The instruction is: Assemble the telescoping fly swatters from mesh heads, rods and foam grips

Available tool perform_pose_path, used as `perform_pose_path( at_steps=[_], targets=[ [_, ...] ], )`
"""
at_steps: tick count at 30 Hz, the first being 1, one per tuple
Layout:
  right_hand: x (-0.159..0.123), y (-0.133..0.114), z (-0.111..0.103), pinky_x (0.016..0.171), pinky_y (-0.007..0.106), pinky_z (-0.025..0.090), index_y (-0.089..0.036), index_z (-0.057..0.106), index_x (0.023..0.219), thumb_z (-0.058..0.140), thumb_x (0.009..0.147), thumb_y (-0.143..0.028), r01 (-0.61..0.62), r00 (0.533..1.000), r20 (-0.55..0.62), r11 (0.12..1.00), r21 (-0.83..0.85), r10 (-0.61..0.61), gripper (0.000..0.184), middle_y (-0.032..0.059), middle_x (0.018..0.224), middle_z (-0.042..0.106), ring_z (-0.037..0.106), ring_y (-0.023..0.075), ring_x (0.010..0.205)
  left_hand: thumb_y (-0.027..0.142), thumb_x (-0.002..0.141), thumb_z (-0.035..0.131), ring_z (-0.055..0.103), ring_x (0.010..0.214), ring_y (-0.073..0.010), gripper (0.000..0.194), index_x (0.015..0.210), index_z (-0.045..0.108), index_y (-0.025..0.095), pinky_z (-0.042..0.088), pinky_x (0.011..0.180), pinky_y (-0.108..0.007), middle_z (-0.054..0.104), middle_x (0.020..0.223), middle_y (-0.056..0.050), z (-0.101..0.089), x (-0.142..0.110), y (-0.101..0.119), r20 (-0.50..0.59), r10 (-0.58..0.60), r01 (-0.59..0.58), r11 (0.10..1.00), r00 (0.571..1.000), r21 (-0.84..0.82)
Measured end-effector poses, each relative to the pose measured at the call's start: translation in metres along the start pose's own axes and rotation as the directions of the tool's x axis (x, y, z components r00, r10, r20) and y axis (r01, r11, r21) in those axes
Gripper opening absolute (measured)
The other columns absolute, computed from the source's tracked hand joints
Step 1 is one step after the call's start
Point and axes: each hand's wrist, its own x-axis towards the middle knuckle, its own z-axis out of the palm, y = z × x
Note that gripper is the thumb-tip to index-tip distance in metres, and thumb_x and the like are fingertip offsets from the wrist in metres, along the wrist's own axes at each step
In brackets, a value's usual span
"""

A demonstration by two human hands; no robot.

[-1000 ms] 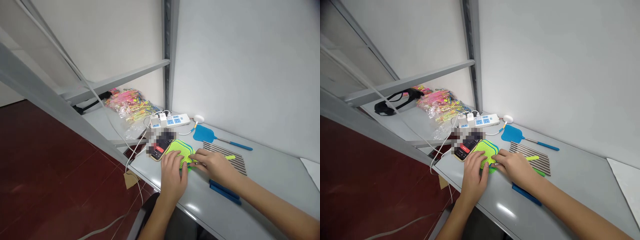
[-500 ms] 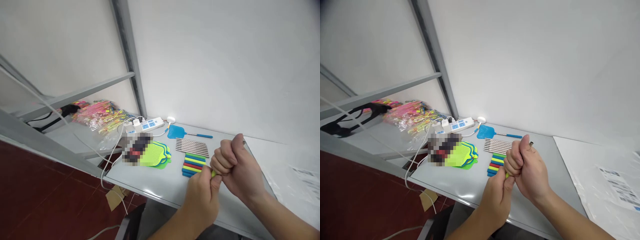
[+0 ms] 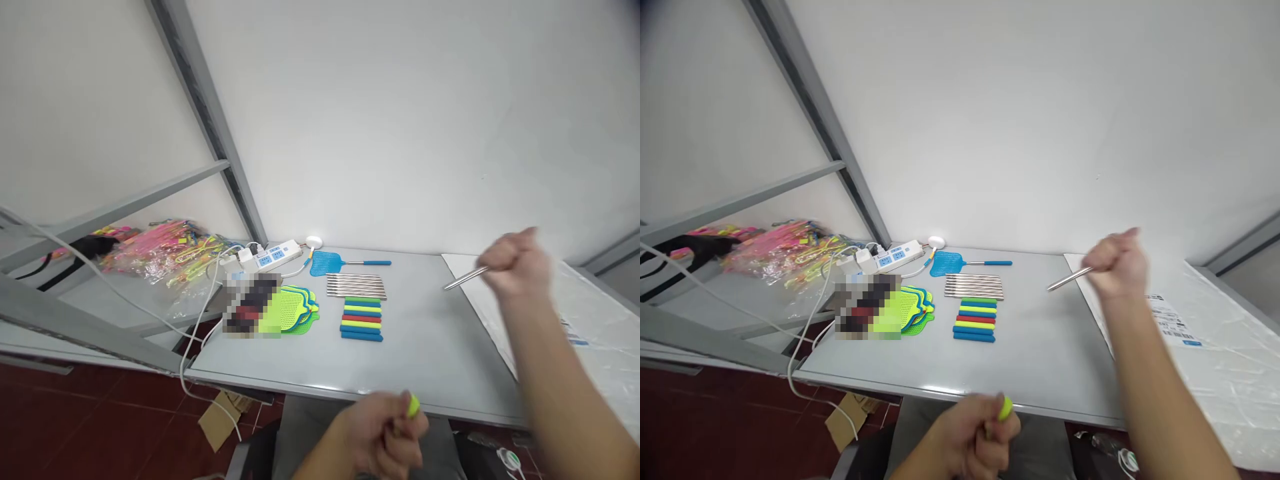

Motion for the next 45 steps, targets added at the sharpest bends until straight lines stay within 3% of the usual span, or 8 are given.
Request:
perform_pose_path(
  at_steps=[3, 5, 8, 14, 23, 28, 36, 45],
  targets=[
    [0.011, -0.039, -0.043, 0.04, 0.022, 0.012, -0.023, 0.027, 0.057, 0.035, 0.097, -0.047, 0.103, 0.989, -0.115, 0.994, 0.046, -0.097, 0.047, -0.0096, 0.048, 0.015, 0.023, 0.0021, 0.036, 0.066, 0.084, 0.053, 0.033, 0.046, -0.009, 0.049, 0.069, 0.045, 0.02, 0.034, 0.047, -0.022, 0.038, 0.06, 0.004, 0.003, 0.003, -0.018, -0.175, 0.372, -0.36, 0.928, 0.911, 0.096],
    [0.005, -0.041, -0.052, 0.04, 0.024, 0.012, -0.023, 0.029, 0.059, 0.039, 0.097, -0.049, 0.074, 0.984, -0.161, 0.997, -0.003, -0.074, 0.047, -0.0099, 0.048, 0.017, 0.024, 0.0022, 0.036, 0.063, 0.085, 0.055, 0.049, 0.066, -0.0128, 0.045, 0.075, 0.054, 0.019, 0.043, 0.067, -0.026, 0.05, 0.077, -0.001, 0.007, 0.004, -0.013, -0.348, 0.686, -0.569, 0.726, 0.639, 0.387],
    [-0.014, -0.012, -0.042, 0.041, 0.027, 0.011, -0.023, 0.031, 0.059, 0.044, 0.096, -0.052, 0.012, 0.991, -0.133, 0.999, -0.037, -0.017, 0.049, -0.0099, 0.049, 0.018, 0.02, 0.0039, 0.037, 0.054, 0.089, 0.057, 0.053, 0.086, -0.0167, 0.036, 0.088, 0.063, 0.019, 0.042, 0.082, -0.028, 0.057, 0.095, -0.005, 0.005, 0.0, 0.005, -0.393, 0.885, -0.365, 0.461, 0.249, 0.809],
    [-0.055, 0.055, -0.02, 0.045, 0.028, 0.014, -0.019, 0.044, 0.061, 0.053, 0.094, -0.045, -0.022, 0.985, -0.174, 0.993, -0.117, 0.001, 0.043, -0.0078, 0.053, 0.026, 0.022, 0.0057, 0.043, 0.036, 0.087, 0.063, 0.063, 0.089, -0.0198, 0.021, 0.101, 0.06, 0.02, 0.049, 0.08, -0.03, 0.066, 0.095, -0.004, -0.019, -0.007, 0.01, -0.436, 0.9, -0.163, 0.428, -0.019, 0.889],
    [-0.081, 0.062, -0.022, 0.05, 0.03, 0.018, -0.019, 0.065, 0.072, 0.024, 0.093, -0.068, -0.011, 1.0, -0.004, 0.935, -0.356, 0.011, 0.067, -0.0044, 0.053, 0.027, 0.028, 0.0108, 0.049, 0.017, 0.089, 0.061, 0.057, 0.086, -0.0188, 0.011, 0.078, 0.06, 0.021, 0.043, 0.077, -0.032, 0.063, 0.086, -0.002, -0.028, -0.017, 0.017, -0.024, 0.984, 0.394, -0.048, 0.176, 0.918],
    [-0.085, 0.059, -0.017, 0.052, 0.03, 0.023, -0.021, 0.064, 0.079, 0.039, 0.094, -0.047, -0.022, 1.0, -0.025, 0.898, -0.439, 0.013, 0.039, -0.0033, 0.053, 0.034, 0.031, 0.0127, 0.053, 0.02, 0.091, 0.062, 0.054, 0.087, -0.02, 0.009, 0.082, 0.064, 0.022, 0.032, 0.077, -0.037, 0.066, 0.089, -0.001, -0.024, -0.023, 0.027, 0.066, 0.969, 0.608, -0.201, 0.237, 0.768],
    [-0.088, 0.076, -0.014, 0.051, 0.03, 0.024, -0.021, 0.059, 0.073, 0.047, 0.087, -0.024, 0.07, 0.974, -0.156, 0.878, -0.473, -0.162, 0.019, -0.0033, 0.054, 0.037, 0.032, 0.0127, 0.052, 0.035, 0.082, 0.074, 0.052, 0.092, -0.0217, 0.012, 0.088, 0.07, 0.025, 0.034, 0.078, -0.037, 0.064, 0.097, -0.003, -0.02, -0.028, 0.026, 0.041, 0.882, 0.564, -0.335, 0.47, 0.755],
    [-0.088, 0.084, 0.003, 0.054, 0.03, 0.029, -0.023, 0.061, 0.083, 0.039, 0.099, -0.039, 0.225, 0.968, 0.061, 0.742, -0.631, -0.242, 0.031, -0.0013, 0.061, 0.042, 0.039, 0.0143, 0.056, 0.028, 0.087, 0.069, 0.054, 0.096, -0.023, 0.003, 0.089, 0.071, 0.026, 0.034, 0.077, -0.038, 0.063, 0.105, -0.005, -0.029, -0.029, 0.042, 0.057, 0.92, 0.663, -0.321, 0.387, 0.676]
  ],
)
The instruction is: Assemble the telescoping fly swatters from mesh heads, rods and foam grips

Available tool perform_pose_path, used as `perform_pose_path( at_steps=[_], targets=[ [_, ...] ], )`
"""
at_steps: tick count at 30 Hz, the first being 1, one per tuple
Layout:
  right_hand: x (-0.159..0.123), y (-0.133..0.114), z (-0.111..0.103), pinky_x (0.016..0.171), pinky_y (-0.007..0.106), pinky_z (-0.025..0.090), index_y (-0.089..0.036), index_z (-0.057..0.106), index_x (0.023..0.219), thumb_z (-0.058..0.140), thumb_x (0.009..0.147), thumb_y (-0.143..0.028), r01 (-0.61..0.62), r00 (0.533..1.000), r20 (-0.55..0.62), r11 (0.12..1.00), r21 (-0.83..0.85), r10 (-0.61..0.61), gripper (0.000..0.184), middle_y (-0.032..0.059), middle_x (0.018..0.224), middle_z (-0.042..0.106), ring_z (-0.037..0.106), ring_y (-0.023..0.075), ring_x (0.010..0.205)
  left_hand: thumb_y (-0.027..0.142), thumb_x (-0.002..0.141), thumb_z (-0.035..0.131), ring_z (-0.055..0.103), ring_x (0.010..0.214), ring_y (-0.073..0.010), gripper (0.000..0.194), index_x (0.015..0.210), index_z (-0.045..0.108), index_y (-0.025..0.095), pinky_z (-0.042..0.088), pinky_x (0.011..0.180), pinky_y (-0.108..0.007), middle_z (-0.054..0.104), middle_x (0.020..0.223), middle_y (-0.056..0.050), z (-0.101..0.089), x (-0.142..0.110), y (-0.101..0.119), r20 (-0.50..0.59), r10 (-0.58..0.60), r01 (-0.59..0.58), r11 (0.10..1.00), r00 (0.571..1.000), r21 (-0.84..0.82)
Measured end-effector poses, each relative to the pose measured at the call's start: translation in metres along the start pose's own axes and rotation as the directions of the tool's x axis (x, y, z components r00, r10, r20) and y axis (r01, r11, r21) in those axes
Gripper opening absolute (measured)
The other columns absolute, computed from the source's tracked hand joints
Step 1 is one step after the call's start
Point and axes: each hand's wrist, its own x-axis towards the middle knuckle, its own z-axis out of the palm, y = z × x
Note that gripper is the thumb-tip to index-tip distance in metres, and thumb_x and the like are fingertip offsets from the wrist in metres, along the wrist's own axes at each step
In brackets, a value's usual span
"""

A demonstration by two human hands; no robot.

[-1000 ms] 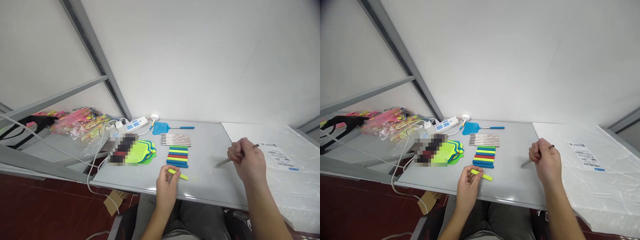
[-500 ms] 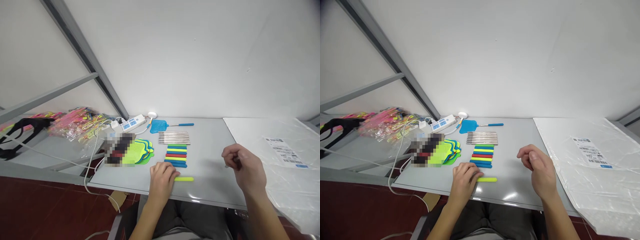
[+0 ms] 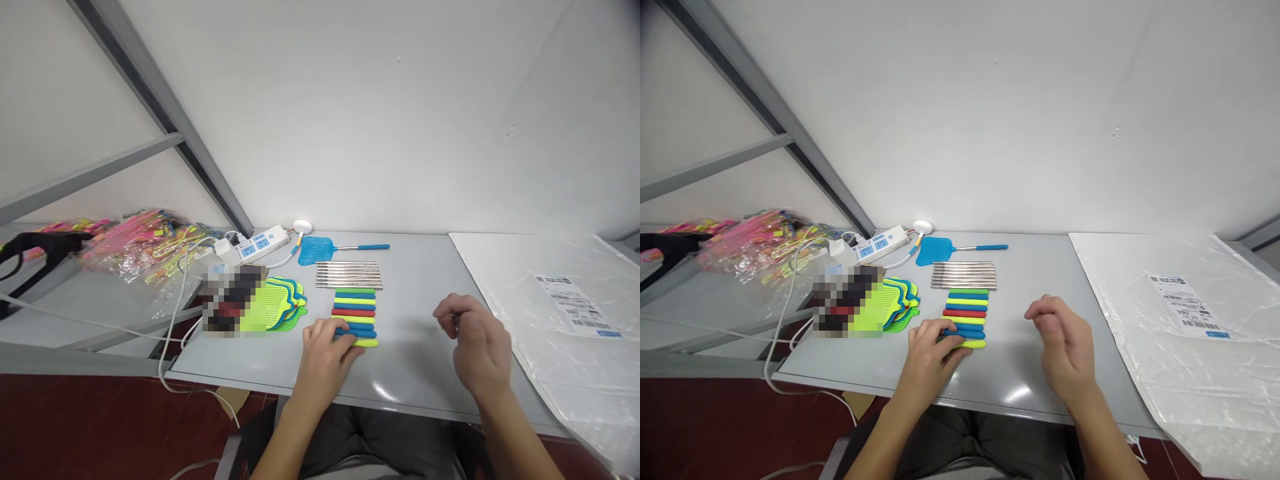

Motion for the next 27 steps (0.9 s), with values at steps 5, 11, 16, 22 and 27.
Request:
perform_pose_path(
  at_steps=[5, 11, 16, 22, 27],
  targets=[
    [0.003, 0.001, 0.012, 0.062, 0.029, 0.04, -0.025, 0.059, 0.103, 0.046, 0.098, -0.028, 0.166, 0.958, 0.28, 0.926, -0.34, -0.069, 0.014, 0.0013, 0.081, 0.055, 0.052, 0.0148, 0.067, 0.028, 0.086, 0.069, 0.053, 0.103, -0.0253, 0.014, 0.099, 0.067, 0.024, 0.036, 0.085, -0.041, 0.061, 0.114, -0.008, 0.001, 0.005, 0.0, -0.034, -0.013, 0.013, 1.0, 0.999, 0.001],
    [0.004, 0.025, 0.024, 0.072, 0.03, 0.047, -0.023, 0.05, 0.129, 0.037, 0.101, -0.025, 0.243, 0.91, 0.414, 0.842, -0.481, -0.026, 0.032, 0.0069, 0.094, 0.055, 0.058, 0.0179, 0.08, 0.026, 0.089, 0.064, 0.052, 0.108, -0.026, 0.016, 0.105, 0.064, 0.025, 0.034, 0.097, -0.047, 0.059, 0.125, -0.008, 0.002, 0.004, -0.001, -0.01, 0.007, -0.007, 1.0, 1.0, 0.01],
    [0.002, 0.056, 0.028, 0.073, 0.036, 0.048, -0.022, 0.058, 0.123, 0.037, 0.1, -0.027, 0.306, 0.902, 0.432, 0.716, -0.628, -0.006, 0.031, 0.0076, 0.09, 0.058, 0.058, 0.0217, 0.078, 0.026, 0.089, 0.064, 0.053, 0.107, -0.0261, 0.02, 0.108, 0.064, 0.025, 0.035, 0.1, -0.049, 0.059, 0.124, -0.009, 0.004, 0.0, -0.002, -0.02, 0.008, -0.007, 1.0, 1.0, 0.019],
    [-0.005, 0.076, 0.03, 0.078, 0.04, 0.044, -0.024, 0.058, 0.121, 0.041, 0.098, -0.031, 0.312, 0.904, 0.425, 0.602, -0.735, 0.051, 0.03, 0.0092, 0.096, 0.062, 0.058, 0.0263, 0.089, 0.026, 0.089, 0.064, 0.051, 0.109, -0.0269, 0.022, 0.11, 0.062, 0.024, 0.034, 0.1, -0.05, 0.058, 0.124, -0.009, 0.003, -0.002, -0.004, 0.005, -0.014, 0.014, 1.0, 1.0, -0.002],
    [-0.014, 0.088, 0.008, 0.084, 0.043, 0.043, -0.024, 0.06, 0.12, 0.048, 0.095, -0.035, 0.295, 0.923, 0.382, 0.562, -0.773, 0.04, 0.029, 0.0105, 0.106, 0.062, 0.057, 0.0281, 0.099, 0.027, 0.088, 0.066, 0.05, 0.111, -0.028, 0.027, 0.113, 0.061, 0.024, 0.035, 0.098, -0.05, 0.057, 0.127, -0.009, 0.002, -0.002, -0.005, 0.003, -0.015, 0.015, 1.0, 1.0, -0.019]
  ],
)
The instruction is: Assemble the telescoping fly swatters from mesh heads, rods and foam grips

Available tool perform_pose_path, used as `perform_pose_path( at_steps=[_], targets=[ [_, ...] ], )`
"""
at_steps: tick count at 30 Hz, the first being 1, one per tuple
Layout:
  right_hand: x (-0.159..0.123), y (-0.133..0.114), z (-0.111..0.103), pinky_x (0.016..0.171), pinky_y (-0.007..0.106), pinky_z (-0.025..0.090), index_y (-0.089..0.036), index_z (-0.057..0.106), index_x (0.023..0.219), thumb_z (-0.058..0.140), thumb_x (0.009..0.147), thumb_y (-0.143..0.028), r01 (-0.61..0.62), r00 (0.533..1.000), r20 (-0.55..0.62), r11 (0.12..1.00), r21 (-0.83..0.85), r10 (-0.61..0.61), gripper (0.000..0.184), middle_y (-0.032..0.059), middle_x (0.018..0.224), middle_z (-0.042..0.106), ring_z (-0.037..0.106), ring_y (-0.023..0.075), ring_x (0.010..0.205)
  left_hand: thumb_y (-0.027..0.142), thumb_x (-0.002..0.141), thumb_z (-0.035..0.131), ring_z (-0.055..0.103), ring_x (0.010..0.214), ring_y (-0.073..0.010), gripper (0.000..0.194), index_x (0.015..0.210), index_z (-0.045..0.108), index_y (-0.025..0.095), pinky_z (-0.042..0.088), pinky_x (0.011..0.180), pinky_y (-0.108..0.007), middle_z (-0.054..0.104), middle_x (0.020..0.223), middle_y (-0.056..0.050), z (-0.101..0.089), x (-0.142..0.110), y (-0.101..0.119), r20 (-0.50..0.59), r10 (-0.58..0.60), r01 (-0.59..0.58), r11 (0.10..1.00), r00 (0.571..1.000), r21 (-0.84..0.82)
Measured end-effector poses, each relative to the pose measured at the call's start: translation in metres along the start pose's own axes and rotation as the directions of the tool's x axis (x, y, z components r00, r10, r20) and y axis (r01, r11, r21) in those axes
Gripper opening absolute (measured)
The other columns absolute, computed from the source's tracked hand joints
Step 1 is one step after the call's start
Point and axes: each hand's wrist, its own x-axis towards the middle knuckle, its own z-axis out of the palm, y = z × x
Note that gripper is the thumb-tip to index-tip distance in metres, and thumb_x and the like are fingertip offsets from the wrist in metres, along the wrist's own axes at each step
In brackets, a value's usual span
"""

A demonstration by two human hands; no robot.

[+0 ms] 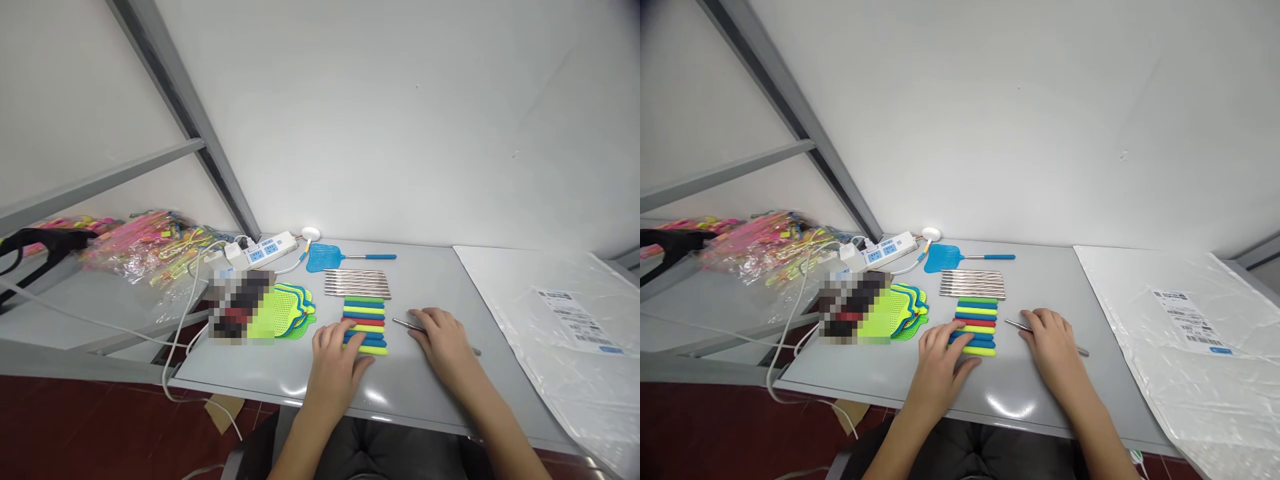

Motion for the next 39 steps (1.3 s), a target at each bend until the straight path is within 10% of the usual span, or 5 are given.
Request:
perform_pose_path(
  at_steps=[7, 21, 26, 30, 39],
  targets=[
    [-0.023, 0.024, -0.012, 0.081, 0.042, 0.046, -0.021, 0.062, 0.098, 0.046, 0.098, -0.034, -0.045, 0.999, 0.011, 0.996, 0.078, 0.044, 0.021, 0.0094, 0.101, 0.064, 0.059, 0.0258, 0.092, 0.032, 0.088, 0.065, 0.05, 0.113, -0.0303, 0.031, 0.117, 0.061, 0.024, 0.032, 0.101, -0.054, 0.057, 0.128, -0.01, -0.001, 0.002, -0.003, -0.033, -0.01, 0.009, 1.0, 0.999, -0.017],
    [0.007, -0.058, -0.072, 0.068, 0.032, 0.049, -0.026, 0.057, 0.108, 0.042, 0.099, -0.022, 0.236, 0.96, 0.065, 0.91, 0.342, -0.273, 0.018, 0.0048, 0.094, 0.064, 0.061, 0.0188, 0.08, 0.026, 0.098, 0.045, 0.056, 0.09, -0.0209, 0.026, 0.079, 0.061, 0.023, 0.036, 0.082, -0.038, 0.068, 0.087, -0.001, -0.033, 0.02, 0.013, -0.053, -0.116, 0.083, 0.902, 0.992, -0.424],
    [0.054, -0.065, -0.082, 0.07, 0.031, 0.051, -0.027, 0.058, 0.102, 0.042, 0.1, -0.028, 0.144, 0.915, 0.255, 0.844, 0.516, -0.312, 0.017, 0.0032, 0.096, 0.064, 0.062, 0.0172, 0.082, 0.033, 0.099, 0.044, 0.055, 0.094, -0.0201, 0.02, 0.108, 0.06, 0.024, 0.041, 0.086, -0.035, 0.062, 0.1, -0.004, -0.016, 0.021, 0.002, -0.099, -0.403, 0.261, 0.74, 0.91, -0.62],
    [0.119, -0.06, -0.064, 0.069, 0.032, 0.05, -0.024, 0.06, 0.093, 0.045, 0.097, -0.029, 0.155, 0.906, 0.281, 0.865, 0.477, -0.317, 0.017, 0.0042, 0.094, 0.065, 0.061, 0.0182, 0.08, 0.034, 0.1, 0.039, 0.053, 0.1, -0.0212, 0.032, 0.128, 0.045, 0.022, 0.045, 0.089, -0.036, 0.053, 0.112, -0.01, -0.001, 0.016, -0.005, -0.216, -0.534, 0.255, 0.671, 0.818, -0.696],
    [0.205, -0.055, 0.019, 0.074, 0.035, 0.049, -0.022, 0.071, 0.093, 0.049, 0.094, -0.03, 0.245, 0.9, 0.255, 0.893, 0.378, -0.355, 0.024, 0.007, 0.096, 0.068, 0.064, 0.0211, 0.084, 0.026, 0.09, 0.053, 0.051, 0.105, -0.0275, 0.037, 0.127, 0.047, 0.022, 0.046, 0.086, -0.042, 0.051, 0.119, -0.014, 0.005, 0.01, -0.002, -0.197, -0.119, 0.027, 0.909, 0.973, -0.417]
  ],
)
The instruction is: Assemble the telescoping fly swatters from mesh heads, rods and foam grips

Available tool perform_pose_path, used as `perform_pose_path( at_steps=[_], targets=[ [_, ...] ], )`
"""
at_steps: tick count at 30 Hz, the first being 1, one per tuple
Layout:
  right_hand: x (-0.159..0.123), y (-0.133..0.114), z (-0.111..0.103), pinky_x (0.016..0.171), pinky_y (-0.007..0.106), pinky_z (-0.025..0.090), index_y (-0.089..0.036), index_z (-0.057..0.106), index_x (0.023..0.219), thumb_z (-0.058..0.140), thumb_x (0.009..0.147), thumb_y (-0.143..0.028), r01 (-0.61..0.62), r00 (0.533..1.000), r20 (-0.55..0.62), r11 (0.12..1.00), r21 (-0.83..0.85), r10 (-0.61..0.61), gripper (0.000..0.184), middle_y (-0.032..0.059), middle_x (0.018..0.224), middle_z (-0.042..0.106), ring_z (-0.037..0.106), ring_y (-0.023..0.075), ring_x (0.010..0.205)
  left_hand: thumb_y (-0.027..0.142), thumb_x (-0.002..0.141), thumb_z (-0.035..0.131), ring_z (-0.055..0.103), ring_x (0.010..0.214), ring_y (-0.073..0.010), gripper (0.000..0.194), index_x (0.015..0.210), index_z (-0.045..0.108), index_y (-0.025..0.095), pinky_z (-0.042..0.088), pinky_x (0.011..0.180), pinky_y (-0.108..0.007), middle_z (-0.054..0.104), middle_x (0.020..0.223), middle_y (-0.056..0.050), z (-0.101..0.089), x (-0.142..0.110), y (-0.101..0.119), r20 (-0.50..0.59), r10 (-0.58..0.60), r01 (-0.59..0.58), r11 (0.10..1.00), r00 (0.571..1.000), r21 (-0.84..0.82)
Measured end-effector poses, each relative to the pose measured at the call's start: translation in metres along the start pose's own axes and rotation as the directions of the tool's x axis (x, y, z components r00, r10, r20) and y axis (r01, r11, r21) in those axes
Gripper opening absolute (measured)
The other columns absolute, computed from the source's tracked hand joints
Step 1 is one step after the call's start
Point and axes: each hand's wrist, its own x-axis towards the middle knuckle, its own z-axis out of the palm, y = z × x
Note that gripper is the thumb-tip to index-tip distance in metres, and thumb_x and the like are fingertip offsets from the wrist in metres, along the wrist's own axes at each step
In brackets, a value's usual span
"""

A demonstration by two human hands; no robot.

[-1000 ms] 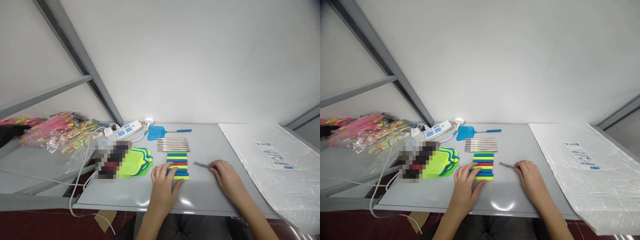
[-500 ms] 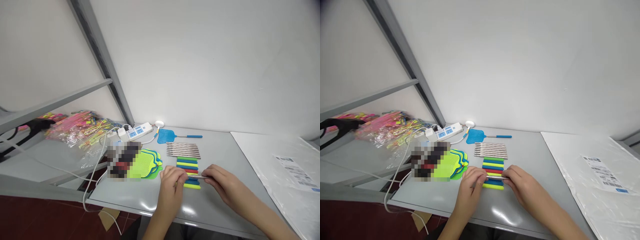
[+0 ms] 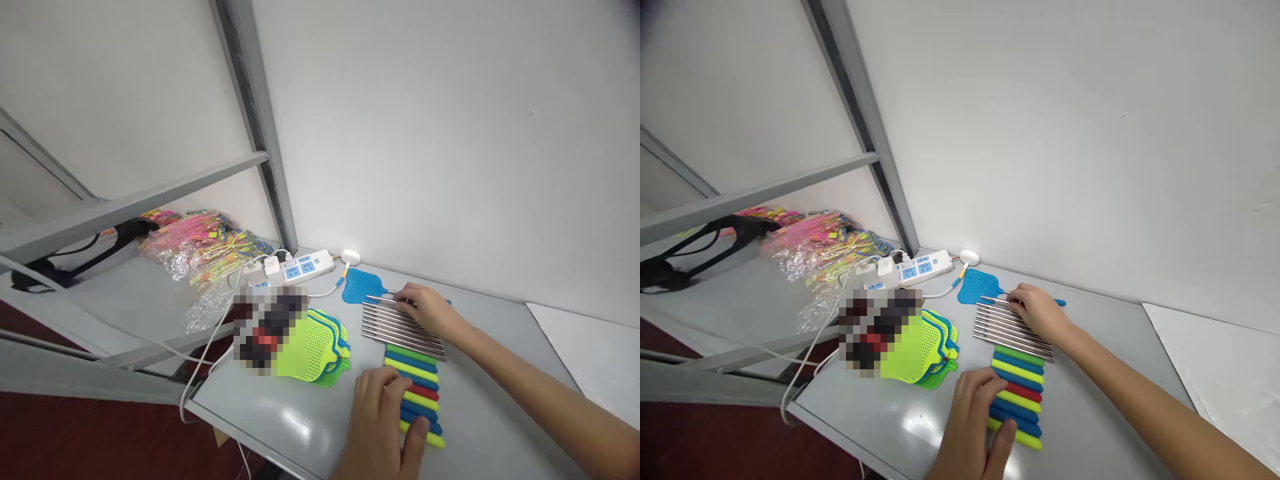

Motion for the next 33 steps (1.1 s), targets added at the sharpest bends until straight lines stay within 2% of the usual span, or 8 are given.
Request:
perform_pose_path(
  at_steps=[6, 10, 14, 16, 19, 23, 28, 33],
  targets=[
    [0.007, 0.009, 0.009, 0.082, 0.032, 0.049, -0.025, 0.072, 0.098, 0.051, 0.095, -0.032, 0.051, 0.997, 0.059, 0.999, 0.0, -0.051, 0.022, 0.0041, 0.098, 0.069, 0.063, 0.0203, 0.091, 0.024, 0.085, 0.059, 0.05, 0.096, -0.026, 0.024, 0.109, 0.059, 0.021, 0.043, 0.082, -0.041, 0.054, 0.114, -0.011, 0.01, 0.004, -0.006, -0.015, 0.103, -0.099, 0.983, 0.995, 0.154],
    [0.007, 0.014, 0.007, 0.087, 0.033, 0.046, -0.024, 0.071, 0.1, 0.045, 0.098, -0.03, 0.044, 0.999, 0.032, 0.998, -0.051, -0.042, 0.027, 0.0048, 0.103, 0.068, 0.06, 0.0208, 0.099, 0.023, 0.085, 0.058, 0.05, 0.096, -0.026, 0.018, 0.103, 0.061, 0.022, 0.042, 0.083, -0.041, 0.056, 0.114, -0.011, 0.008, 0.006, -0.003, -0.002, 0.057, -0.056, 0.983, 0.998, 0.172],
    [0.009, 0.028, 0.004, 0.09, 0.042, 0.042, -0.018, 0.067, 0.11, 0.045, 0.097, -0.028, -0.029, 0.999, -0.047, 0.988, -0.15, 0.022, 0.027, 0.0121, 0.108, 0.064, 0.055, 0.0283, 0.103, 0.023, 0.083, 0.06, 0.05, 0.099, -0.0271, 0.019, 0.103, 0.061, 0.022, 0.042, 0.085, -0.042, 0.056, 0.118, -0.011, 0.004, 0.008, 0.0, 0.067, 0.034, -0.048, 0.977, 0.997, 0.209],
    [0.011, 0.036, 0.004, 0.088, 0.044, 0.041, -0.018, 0.066, 0.11, 0.051, 0.094, -0.029, -0.054, 0.997, -0.057, 0.982, -0.181, 0.045, 0.024, 0.0132, 0.108, 0.064, 0.055, 0.0299, 0.102, 0.023, 0.083, 0.062, 0.05, 0.101, -0.0275, 0.02, 0.103, 0.062, 0.022, 0.043, 0.085, -0.042, 0.057, 0.119, -0.01, 0.002, 0.009, 0.002, 0.092, 0.031, -0.051, 0.973, 0.995, 0.225],
    [0.011, 0.044, 0.006, 0.084, 0.039, 0.043, -0.019, 0.066, 0.1, 0.055, 0.092, -0.029, -0.066, 0.997, -0.047, 0.979, -0.191, 0.058, 0.016, 0.0101, 0.101, 0.065, 0.057, 0.0268, 0.096, 0.024, 0.084, 0.062, 0.05, 0.102, -0.0283, 0.02, 0.104, 0.062, 0.022, 0.044, 0.085, -0.043, 0.057, 0.12, -0.01, 0.001, 0.011, 0.003, 0.125, 0.018, -0.048, 0.97, 0.992, 0.24],
    [0.009, 0.043, 0.008, 0.078, 0.033, 0.042, -0.02, 0.06, 0.088, 0.054, 0.093, -0.028, -0.089, 0.995, -0.065, 0.978, -0.187, 0.078, 0.011, 0.0072, 0.092, 0.067, 0.058, 0.0235, 0.089, 0.032, 0.086, 0.061, 0.05, 0.106, -0.0301, 0.026, 0.11, 0.061, 0.023, 0.044, 0.09, -0.048, 0.055, 0.128, -0.011, 0.001, 0.011, 0.005, 0.203, -0.001, -0.054, 0.963, 0.979, 0.264],
    [0.0, 0.032, 0.003, 0.062, 0.03, 0.037, -0.021, 0.054, 0.097, 0.042, 0.097, -0.03, -0.165, 0.977, -0.159, 0.973, -0.161, 0.14, 0.015, 0.0063, 0.086, 0.068, 0.059, 0.0209, 0.072, 0.047, 0.088, 0.059, 0.047, 0.117, -0.0325, 0.04, 0.122, 0.058, 0.026, 0.032, 0.105, -0.058, 0.051, 0.137, -0.009, 0.002, 0.009, 0.005, 0.279, 0.006, -0.089, 0.954, 0.96, 0.286],
    [-0.02, 0.021, -0.012, 0.061, 0.03, 0.038, -0.023, 0.051, 0.103, 0.039, 0.098, -0.034, -0.211, 0.942, -0.288, 0.971, -0.11, 0.172, 0.017, 0.0067, 0.092, 0.069, 0.061, 0.0225, 0.076, 0.057, 0.083, 0.063, 0.046, 0.118, -0.033, 0.048, 0.121, 0.058, 0.028, 0.027, 0.107, -0.06, 0.051, 0.137, -0.008, 0.002, 0.007, 0.006, 0.288, -0.003, -0.073, 0.965, 0.958, 0.253]
  ],
)
